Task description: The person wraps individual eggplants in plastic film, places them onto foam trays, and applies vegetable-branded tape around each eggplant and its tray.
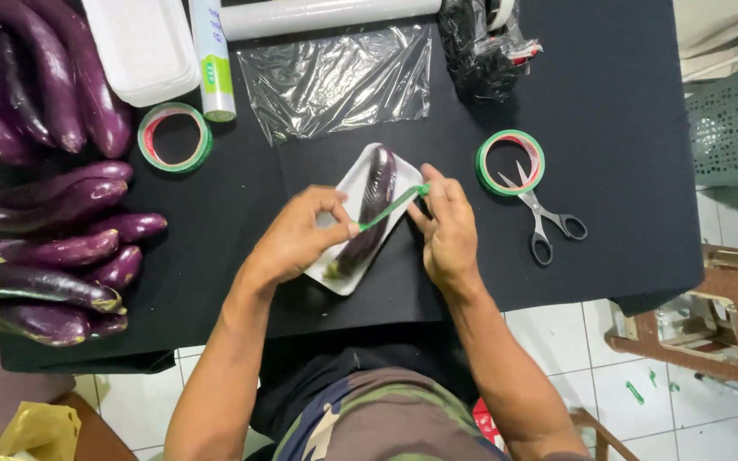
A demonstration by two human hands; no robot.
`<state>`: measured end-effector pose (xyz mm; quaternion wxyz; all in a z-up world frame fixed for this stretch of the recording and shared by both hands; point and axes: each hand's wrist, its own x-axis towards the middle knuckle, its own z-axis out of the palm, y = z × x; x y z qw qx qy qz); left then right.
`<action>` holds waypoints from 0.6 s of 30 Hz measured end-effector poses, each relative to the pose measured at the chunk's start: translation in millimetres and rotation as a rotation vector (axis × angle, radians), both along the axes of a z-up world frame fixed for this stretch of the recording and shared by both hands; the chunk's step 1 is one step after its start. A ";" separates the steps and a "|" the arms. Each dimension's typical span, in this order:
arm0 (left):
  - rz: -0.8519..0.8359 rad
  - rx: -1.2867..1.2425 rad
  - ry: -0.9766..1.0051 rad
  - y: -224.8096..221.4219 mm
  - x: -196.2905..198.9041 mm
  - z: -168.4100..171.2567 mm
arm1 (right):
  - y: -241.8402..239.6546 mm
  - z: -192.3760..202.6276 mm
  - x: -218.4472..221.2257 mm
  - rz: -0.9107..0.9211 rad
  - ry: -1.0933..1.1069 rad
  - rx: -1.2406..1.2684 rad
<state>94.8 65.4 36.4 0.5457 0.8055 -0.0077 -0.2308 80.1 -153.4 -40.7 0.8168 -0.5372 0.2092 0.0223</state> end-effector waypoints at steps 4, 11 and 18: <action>0.169 -0.140 0.167 -0.3 -34.4 0.2 | -2.4 19.7 47.5 0.409 -0.205 -0.366; 0.365 0.029 -0.043 -3.6 -4.5 4.0 | -30.2 74.7 -2.1 0.527 -0.089 -0.674; 0.298 0.204 -0.181 -28.8 10.3 -22.8 | -50.6 48.0 -36.0 0.347 0.127 -0.801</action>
